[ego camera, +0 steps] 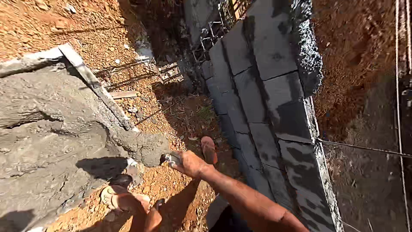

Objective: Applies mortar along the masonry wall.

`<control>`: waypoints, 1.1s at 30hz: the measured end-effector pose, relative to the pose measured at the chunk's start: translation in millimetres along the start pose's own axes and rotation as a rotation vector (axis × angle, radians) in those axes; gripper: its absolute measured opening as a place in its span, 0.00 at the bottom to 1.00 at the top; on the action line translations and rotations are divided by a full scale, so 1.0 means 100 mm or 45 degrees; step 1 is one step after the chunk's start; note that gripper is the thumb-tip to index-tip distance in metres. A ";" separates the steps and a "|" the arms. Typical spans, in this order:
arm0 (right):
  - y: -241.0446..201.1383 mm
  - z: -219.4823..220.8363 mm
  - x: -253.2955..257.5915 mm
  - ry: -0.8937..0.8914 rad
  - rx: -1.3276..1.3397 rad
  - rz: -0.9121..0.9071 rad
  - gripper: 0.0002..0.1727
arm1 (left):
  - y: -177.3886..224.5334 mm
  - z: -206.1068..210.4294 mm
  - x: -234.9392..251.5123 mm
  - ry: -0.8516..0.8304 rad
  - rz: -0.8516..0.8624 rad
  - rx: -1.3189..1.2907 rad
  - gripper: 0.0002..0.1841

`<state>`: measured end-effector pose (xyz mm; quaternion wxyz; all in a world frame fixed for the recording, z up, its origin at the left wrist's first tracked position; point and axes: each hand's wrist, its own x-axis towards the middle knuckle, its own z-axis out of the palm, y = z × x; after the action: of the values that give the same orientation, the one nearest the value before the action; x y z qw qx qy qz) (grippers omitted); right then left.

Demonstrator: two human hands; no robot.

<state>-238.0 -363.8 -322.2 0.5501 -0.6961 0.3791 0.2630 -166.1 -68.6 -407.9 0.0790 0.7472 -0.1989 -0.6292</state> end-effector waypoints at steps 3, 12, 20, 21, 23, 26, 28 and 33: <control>0.71 -0.64 -1.16 0.160 0.162 0.150 0.25 | 0.27 0.19 -0.15 0.029 -0.128 0.045 0.20; 2.20 -2.08 -4.08 0.900 0.367 0.548 0.24 | 2.20 0.62 -0.78 0.121 -0.141 -0.151 0.20; 2.59 -3.16 -4.35 1.210 0.086 0.939 0.21 | 3.35 1.16 -0.87 0.023 -0.001 -0.321 0.20; 2.63 -3.21 -4.23 1.238 0.062 0.954 0.20 | 3.34 1.20 -0.86 0.023 0.002 -0.327 0.20; 2.67 -3.23 -4.01 1.290 0.056 0.929 0.19 | 3.23 1.25 -0.86 0.020 -0.014 -0.330 0.19; 2.62 -3.16 -3.79 1.351 0.117 0.895 0.21 | 2.91 1.25 -0.91 0.048 -0.097 -0.331 0.19; 2.60 -3.03 -3.70 1.373 0.163 0.887 0.26 | 2.69 1.21 -1.04 0.071 -0.192 -0.311 0.19; 2.65 -2.74 -3.61 1.604 0.188 0.802 0.31 | 2.04 1.03 -1.15 0.209 -0.342 -0.134 0.20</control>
<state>-676.2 -570.5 -119.3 0.1696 -0.5340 0.8254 -0.0694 -321.1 -194.9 -248.5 0.0491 0.8108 -0.0569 -0.5805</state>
